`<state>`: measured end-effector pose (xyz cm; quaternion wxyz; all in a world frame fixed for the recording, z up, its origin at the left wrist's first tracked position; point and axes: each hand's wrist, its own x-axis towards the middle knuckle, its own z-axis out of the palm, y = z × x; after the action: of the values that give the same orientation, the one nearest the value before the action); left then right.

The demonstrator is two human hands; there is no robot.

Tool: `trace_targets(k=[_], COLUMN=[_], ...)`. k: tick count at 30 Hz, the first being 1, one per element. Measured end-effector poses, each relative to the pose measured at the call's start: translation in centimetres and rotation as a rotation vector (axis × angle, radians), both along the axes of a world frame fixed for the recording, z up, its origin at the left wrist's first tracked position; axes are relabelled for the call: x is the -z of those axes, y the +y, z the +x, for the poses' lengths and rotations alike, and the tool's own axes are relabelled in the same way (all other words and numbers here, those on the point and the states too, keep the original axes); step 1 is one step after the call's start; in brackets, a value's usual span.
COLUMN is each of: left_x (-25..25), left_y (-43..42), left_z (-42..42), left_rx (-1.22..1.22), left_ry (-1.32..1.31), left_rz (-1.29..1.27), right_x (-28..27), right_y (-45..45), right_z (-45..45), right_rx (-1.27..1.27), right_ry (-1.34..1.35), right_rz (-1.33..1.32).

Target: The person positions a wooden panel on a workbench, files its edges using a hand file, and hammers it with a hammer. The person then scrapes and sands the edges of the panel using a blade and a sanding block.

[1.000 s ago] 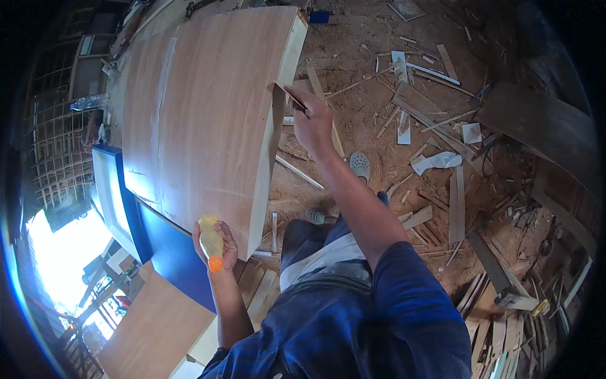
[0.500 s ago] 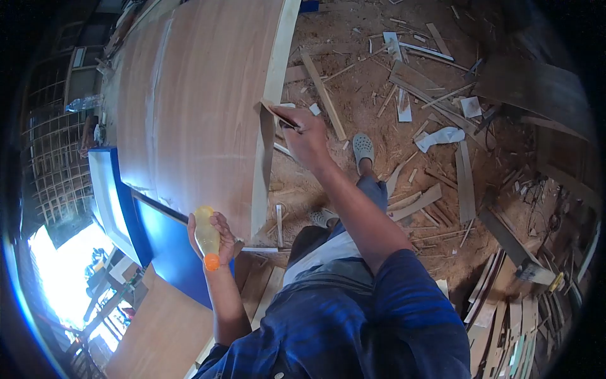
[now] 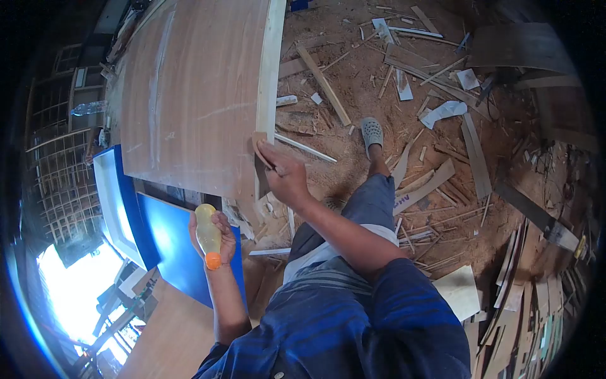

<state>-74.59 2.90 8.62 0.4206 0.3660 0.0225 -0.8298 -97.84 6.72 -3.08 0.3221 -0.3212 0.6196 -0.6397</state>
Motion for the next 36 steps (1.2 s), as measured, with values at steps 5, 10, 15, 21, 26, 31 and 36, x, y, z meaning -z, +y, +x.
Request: trace_targets(k=[5,10,15,21,26,31,36], left_x=[-0.1,-0.4,-1.5,-2.6,-4.4,-3.9,-6.4], left_y=[0.8,0.7,0.5,0.3,0.6,0.3,0.4], left_z=[0.6,0.4,-0.6,-1.4,-2.2,0.2,1.7], left_rx=[0.015,0.005,-0.06,-0.145,-0.214,-0.264,-0.306], left_ry=[0.012,-0.016,-0.12,-0.281,-0.435,-0.546,-0.603], left_rz=[0.022,0.004,0.001,-0.112,-0.15,-0.232,-0.386], right_x=[-1.0,-1.4,1.8,4.7,0.1,-1.3,0.0], right_y=[4.1,6.3,-7.4,-17.1,-7.1,7.3,12.9], right_z=[2.8,-3.5,-14.1,-18.5,-11.3,1.1,4.3], right_rx=[-0.044,-0.273,0.152,0.125,-0.077,-0.297,-0.376], right_ry=[-0.003,-0.024,0.001,-0.023,-0.062,-0.109,-0.042], right_rz=[-0.033,0.146,0.176,0.049,0.242,0.209,0.172])
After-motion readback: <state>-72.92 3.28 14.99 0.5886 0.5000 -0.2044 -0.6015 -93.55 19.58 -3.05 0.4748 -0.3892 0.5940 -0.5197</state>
